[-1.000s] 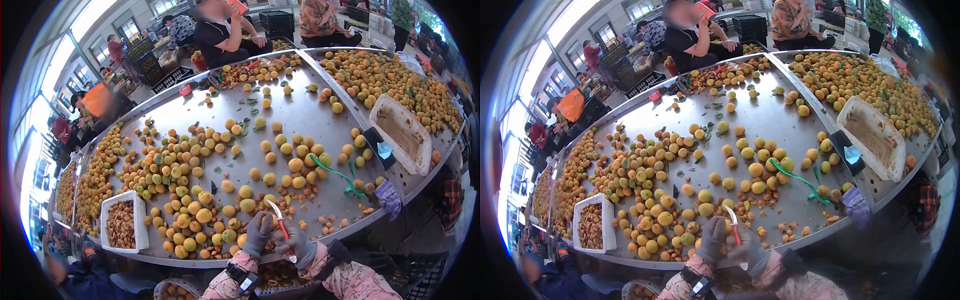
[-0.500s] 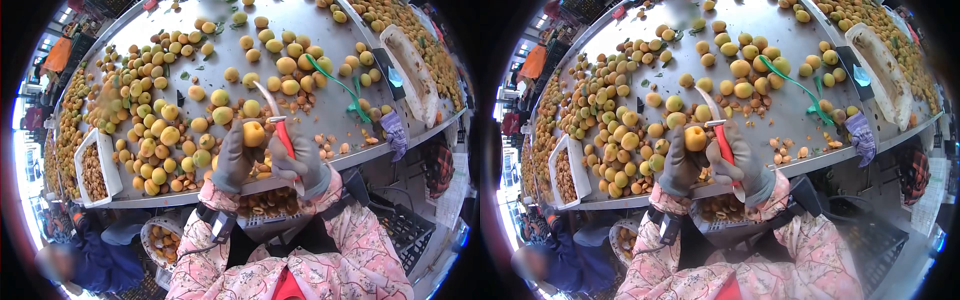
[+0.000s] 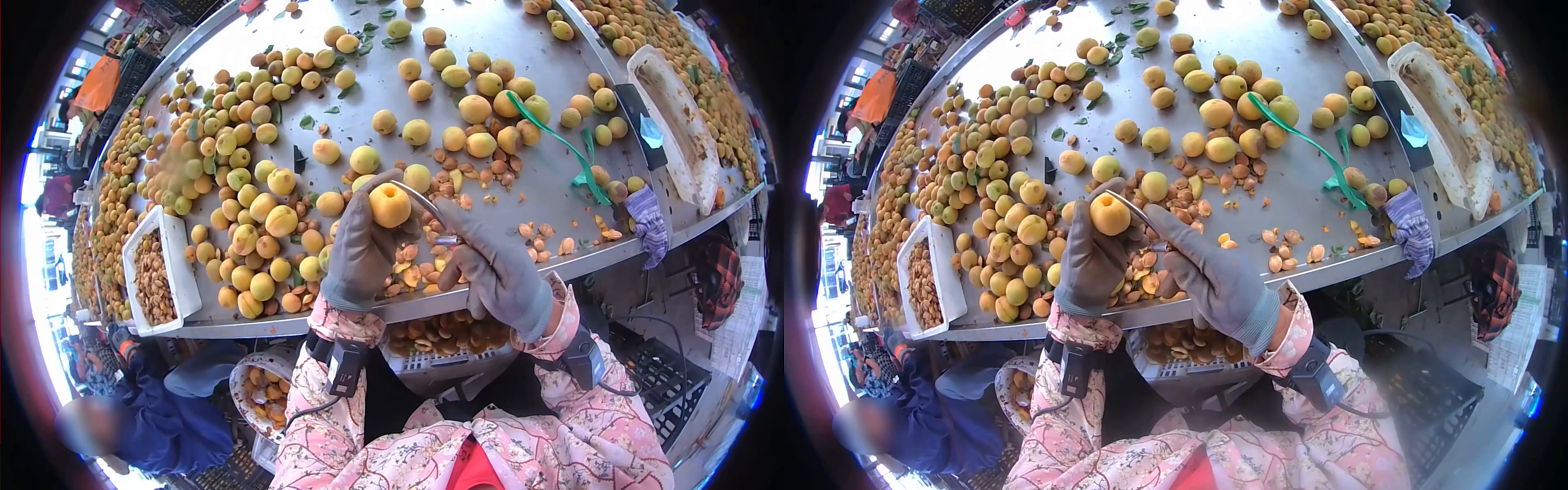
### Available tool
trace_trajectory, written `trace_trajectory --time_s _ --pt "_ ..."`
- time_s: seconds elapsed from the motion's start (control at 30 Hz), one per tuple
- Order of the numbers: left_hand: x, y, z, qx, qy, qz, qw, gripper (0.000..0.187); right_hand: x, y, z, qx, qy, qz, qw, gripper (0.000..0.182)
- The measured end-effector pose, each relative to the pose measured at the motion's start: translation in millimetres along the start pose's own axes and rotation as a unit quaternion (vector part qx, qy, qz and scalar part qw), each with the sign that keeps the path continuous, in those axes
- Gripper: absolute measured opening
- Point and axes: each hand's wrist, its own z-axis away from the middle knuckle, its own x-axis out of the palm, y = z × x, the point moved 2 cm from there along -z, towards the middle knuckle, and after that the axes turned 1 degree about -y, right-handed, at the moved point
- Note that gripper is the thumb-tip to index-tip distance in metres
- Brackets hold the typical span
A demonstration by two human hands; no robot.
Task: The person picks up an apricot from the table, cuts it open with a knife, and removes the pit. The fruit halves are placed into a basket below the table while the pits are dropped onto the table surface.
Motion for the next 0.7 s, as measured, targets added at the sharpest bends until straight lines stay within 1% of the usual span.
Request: trace_trajectory --time_s 0.07,0.13,0.17,0.23,0.27,0.33,0.47,0.57,0.63,0.7 --pt "0 0 0 0.006 -0.005 -0.010 1.000 0.052 1 3 0 0.005 -0.010 0.000 1.000 0.043" --pt "0 0 -1 0.011 -0.005 -0.016 1.000 0.052 3 8 0 -0.044 -0.001 0.034 0.998 0.043" --pt "-1 0 0 0.012 -0.005 -0.015 1.000 0.052 3 6 2 -0.045 -0.001 0.035 0.998 0.043" --pt "-2 -1 0 0.018 -0.011 -0.021 1.000 0.051 1 -2 3 0.051 -0.015 0.023 0.998 0.043" --pt "-4 -2 -1 0.019 -0.012 -0.020 1.000 0.051 0 -5 4 0.051 -0.015 0.024 0.998 0.043" --pt "-8 -4 -2 0.030 0.006 -0.046 0.998 0.058 0 -7 4 0.091 -0.026 -0.017 0.995 0.043" --pt "-5 -2 0 0.044 0.020 -0.074 0.996 0.056 -3 -3 5 0.119 -0.041 -0.015 0.992 0.044" --pt "-2 -2 -1 0.048 0.022 -0.060 0.997 0.052 -3 1 7 0.135 -0.030 -0.047 0.989 0.045" --pt "0 -2 -2 0.037 0.042 -0.071 0.996 0.052 -1 3 9 0.188 -0.023 -0.085 0.978 0.045" --pt "1 -2 -4 0.031 0.045 -0.063 0.997 0.052 3 6 10 0.186 -0.015 -0.093 0.978 0.045"
